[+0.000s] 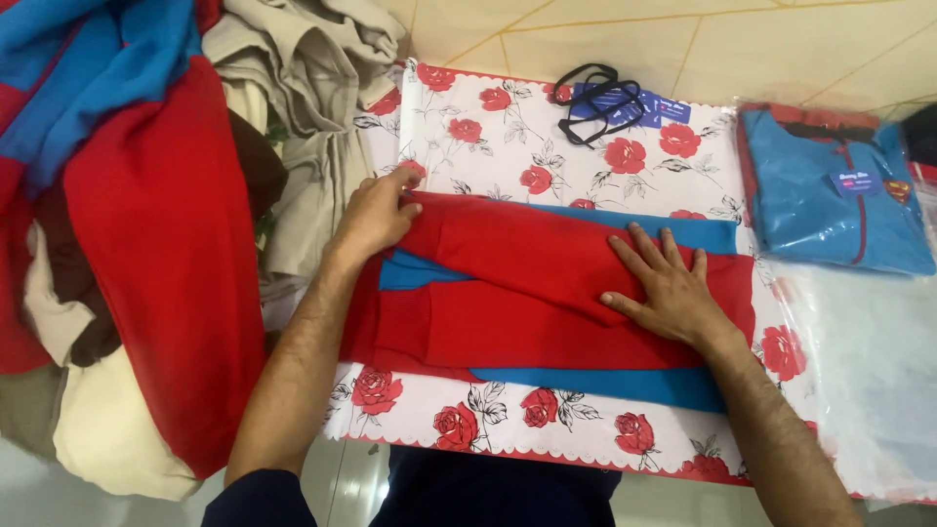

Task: The person folds a red and blue superhero costume on a table. They smooth out the fabric, fold the sleeves and sides inward, and then fold the garment in half to create a neat rectangular stack.

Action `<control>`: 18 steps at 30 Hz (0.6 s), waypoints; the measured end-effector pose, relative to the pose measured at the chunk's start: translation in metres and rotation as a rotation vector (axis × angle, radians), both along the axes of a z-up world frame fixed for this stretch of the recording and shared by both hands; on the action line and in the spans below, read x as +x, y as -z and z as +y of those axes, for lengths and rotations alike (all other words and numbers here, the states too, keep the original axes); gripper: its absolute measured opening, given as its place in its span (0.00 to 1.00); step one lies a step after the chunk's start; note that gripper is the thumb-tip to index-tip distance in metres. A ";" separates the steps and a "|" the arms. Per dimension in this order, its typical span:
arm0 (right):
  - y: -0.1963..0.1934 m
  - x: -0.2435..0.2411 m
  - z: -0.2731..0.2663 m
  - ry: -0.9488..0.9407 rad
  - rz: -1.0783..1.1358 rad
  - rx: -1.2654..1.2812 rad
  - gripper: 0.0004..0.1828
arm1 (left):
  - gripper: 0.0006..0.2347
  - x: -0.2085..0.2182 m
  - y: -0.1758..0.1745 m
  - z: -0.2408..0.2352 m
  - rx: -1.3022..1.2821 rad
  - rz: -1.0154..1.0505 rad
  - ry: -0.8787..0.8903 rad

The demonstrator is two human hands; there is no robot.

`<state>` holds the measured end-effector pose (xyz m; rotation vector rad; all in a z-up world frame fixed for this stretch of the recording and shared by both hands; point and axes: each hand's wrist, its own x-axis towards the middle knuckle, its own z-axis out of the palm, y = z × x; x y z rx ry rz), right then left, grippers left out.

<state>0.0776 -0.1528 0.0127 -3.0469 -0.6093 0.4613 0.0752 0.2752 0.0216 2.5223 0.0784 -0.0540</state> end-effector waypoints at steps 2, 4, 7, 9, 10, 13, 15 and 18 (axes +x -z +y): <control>-0.002 0.001 0.000 0.001 0.011 0.000 0.49 | 0.16 0.005 0.003 0.001 0.026 0.013 -0.010; -0.006 0.001 0.000 0.006 0.021 0.001 0.49 | 0.14 0.008 0.004 0.001 0.054 0.024 -0.016; -0.011 0.001 0.001 0.012 0.051 0.003 0.49 | 0.09 0.003 -0.005 -0.003 0.083 0.113 -0.075; -0.012 0.001 0.001 0.016 0.075 0.017 0.50 | 0.13 -0.004 -0.022 -0.005 -0.011 0.146 -0.079; -0.014 0.002 0.001 0.011 0.076 0.016 0.50 | 0.13 -0.004 -0.019 -0.005 -0.012 0.147 -0.083; -0.013 0.002 0.001 0.018 0.095 0.027 0.51 | 0.14 -0.013 -0.007 -0.007 -0.291 0.066 -0.110; -0.013 0.003 0.001 0.035 0.105 0.040 0.52 | 0.09 -0.019 -0.005 -0.015 -0.540 -0.027 -0.213; -0.015 0.002 0.001 0.034 0.105 0.056 0.51 | 0.09 -0.030 -0.012 -0.014 -0.566 -0.036 -0.229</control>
